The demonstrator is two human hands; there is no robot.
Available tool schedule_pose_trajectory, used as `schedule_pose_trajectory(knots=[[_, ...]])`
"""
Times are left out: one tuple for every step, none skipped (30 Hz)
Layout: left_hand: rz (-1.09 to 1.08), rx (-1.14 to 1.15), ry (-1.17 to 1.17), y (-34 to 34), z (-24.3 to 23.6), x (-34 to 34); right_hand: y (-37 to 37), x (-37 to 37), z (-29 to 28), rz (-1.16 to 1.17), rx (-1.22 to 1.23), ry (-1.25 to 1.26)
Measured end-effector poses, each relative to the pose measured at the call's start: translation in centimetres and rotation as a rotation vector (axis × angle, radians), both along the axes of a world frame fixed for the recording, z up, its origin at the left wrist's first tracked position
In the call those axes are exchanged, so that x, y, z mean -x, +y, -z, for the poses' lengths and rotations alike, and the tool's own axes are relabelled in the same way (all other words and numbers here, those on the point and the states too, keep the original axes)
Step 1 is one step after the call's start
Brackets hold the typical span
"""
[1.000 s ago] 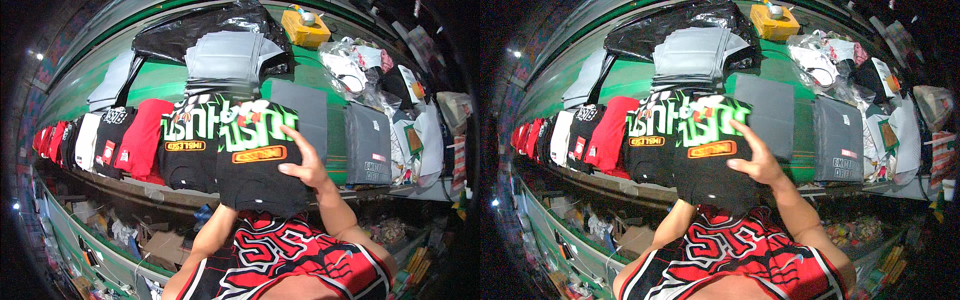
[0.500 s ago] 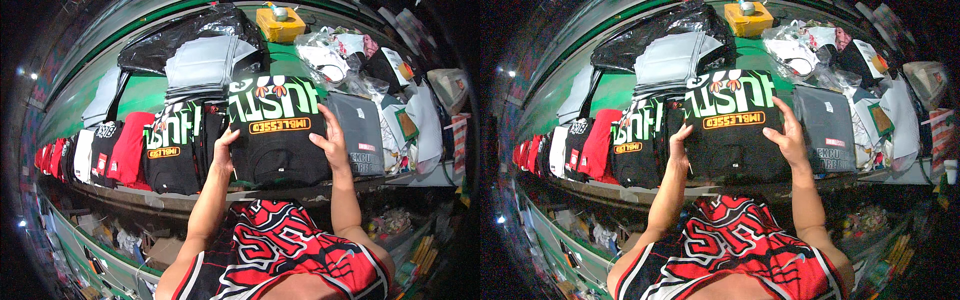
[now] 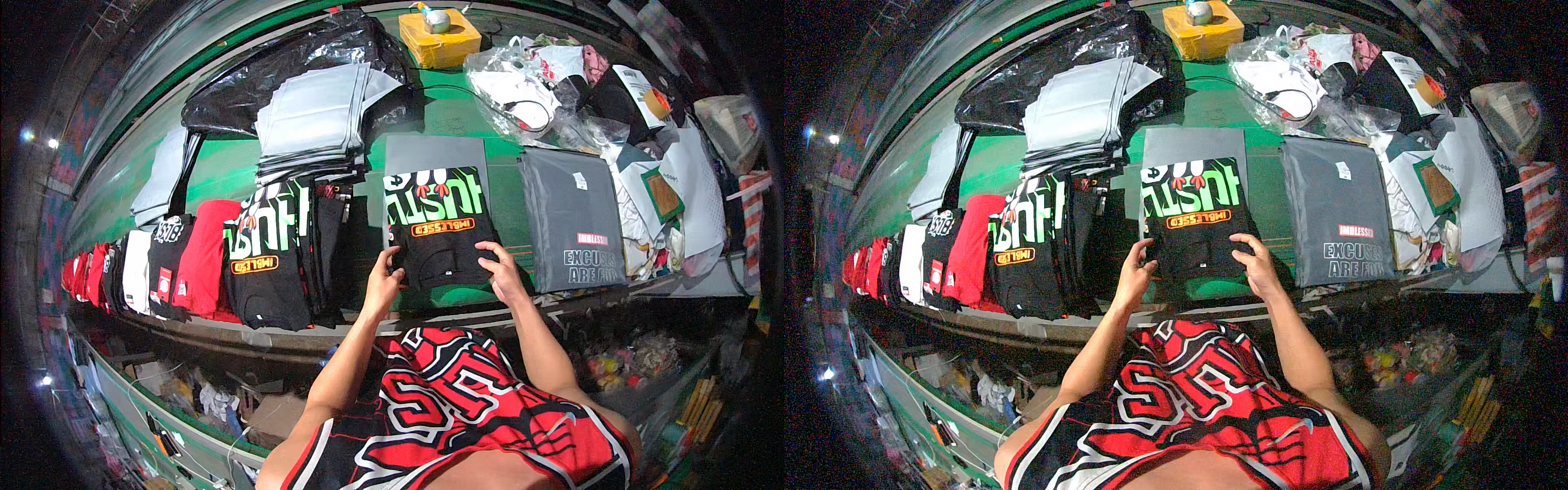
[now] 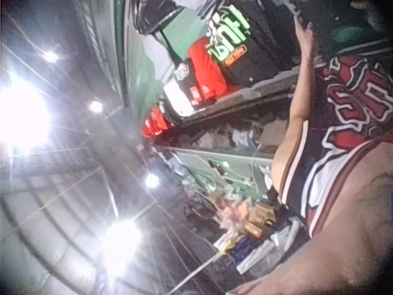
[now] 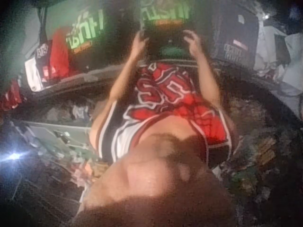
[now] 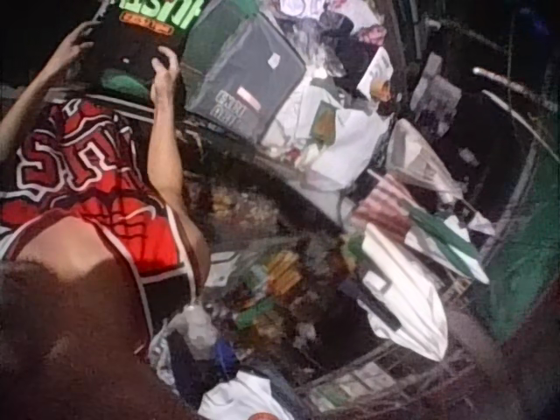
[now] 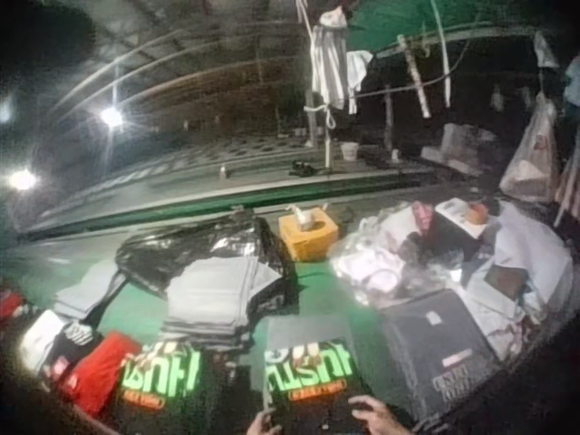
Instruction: The person folds t-shirts and places each into a clear plastic bag on a green worktable. The person repeatedly picks up a folded shirt, inserts it into a bag, smooths the bag, and sets it aside, continuing this sequence with multiple shirts.
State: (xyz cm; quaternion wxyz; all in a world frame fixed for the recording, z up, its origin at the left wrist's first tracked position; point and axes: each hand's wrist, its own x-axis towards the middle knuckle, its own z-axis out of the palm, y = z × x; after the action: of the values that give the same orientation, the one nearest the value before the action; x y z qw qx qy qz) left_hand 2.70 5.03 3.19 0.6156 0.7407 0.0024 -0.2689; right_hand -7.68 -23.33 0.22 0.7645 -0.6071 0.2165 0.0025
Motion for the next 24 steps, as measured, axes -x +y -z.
schedule_pose_trajectory(knots=[[0.026,-0.044,-0.004,-0.1,-0.6,-0.1,0.4,-0.2,-0.6,0.001,-0.077,0.067],[0.038,-0.067,-0.086,-0.3,-1.1,-0.2,0.8,-0.3,-1.4,-0.022,-0.127,0.15],[0.048,-0.109,-0.135,-0.7,-1.6,-0.2,1.3,-0.5,-2.2,-0.065,-0.033,0.15],[0.057,-0.118,-0.208,-1.2,-2.1,-0.4,1.6,-0.9,-3.2,-0.103,0.065,0.18],[0.118,-0.205,-0.33,-2.0,-2.5,-1.0,2.0,-1.3,-4.3,-0.142,0.163,0.21],[0.199,-0.28,-0.421,-2.5,-3.0,-1.2,2.3,-1.8,-5.5,-0.264,0.589,0.165],[0.283,-0.357,-0.454,-3.3,-3.4,-1.3,2.8,-2.2,-6.6,-0.345,0.736,0.143],[0.272,-0.338,-0.469,-4.4,-3.8,-1.1,3.7,-2.7,-7.5,-0.413,0.795,0.129],[0.293,-0.337,-0.492,-5.4,-4.1,-1.1,4.7,-3.1,-8.3,-0.474,0.867,0.151],[0.309,-0.328,-0.458,-6.4,-4.3,-0.9,5.8,-3.4,-8.9,-0.515,0.965,0.152],[0.304,-0.277,-0.484,-7.2,-4.4,-0.7,6.3,-3.4,-9.4,-0.535,0.959,0.12],[0.303,-0.302,-0.565,-7.8,-4.4,-0.7,6.8,-3.7,-9.5,-0.549,1.033,0.181],[0.31,-0.283,-0.529,-7.9,-4.3,-0.7,7.3,-3.9,-9.5,-0.53,1.077,0.156],[0.317,-0.255,-0.49,-7.8,-4.1,-0.8,7.4,-3.9,-9.3,-0.51,1.118,0.151],[0.314,-0.216,-0.46,-7.5,-3.9,-0.9,7.5,-3.9,-8.9,-0.482,1.141,0.133],[0.277,-0.113,-0.341,-7.1,-3.5,-0.9,7.4,-3.9,-8.5,-0.46,1.171,0.16],[0.272,-0.095,-0.364,-6.6,-3.2,-1.0,7.3,-3.9,-8.0,-0.418,1.149,0.127],[0.265,-0.072,-0.371,-5.9,-2.8,-1.1,7.1,-3.9,-7.6,-0.383,1.134,0.14],[0.259,-0.063,-0.342,-5.2,-2.5,-1.3,6.9,-3.9,-7.3,-0.358,1.12,0.168],[0.287,-0.128,-0.386,-4.4,-2.3,-1.3,6.7,-3.8,-7.1,-0.324,1.138,0.167],[0.265,-0.131,-0.383,-4.0,-2.0,-1.2,6.4,-3.7,-7.0,-0.308,1.137,0.149],[0.242,-0.135,-0.381,-3.6,-1.9,-1.1,6.1,-3.6,-7.0,-0.31,1.137,0.15],[0.22,-0.138,-0.38,-3.3,-1.8,-1.1,5.9,-3.5,-7.2,-0.293,1.146,0.155],[0.199,-0.146,-0.355,-3.1,-1.8,-1.1,5.6,-3.4,-7.4,-0.312,1.14,0.14]])
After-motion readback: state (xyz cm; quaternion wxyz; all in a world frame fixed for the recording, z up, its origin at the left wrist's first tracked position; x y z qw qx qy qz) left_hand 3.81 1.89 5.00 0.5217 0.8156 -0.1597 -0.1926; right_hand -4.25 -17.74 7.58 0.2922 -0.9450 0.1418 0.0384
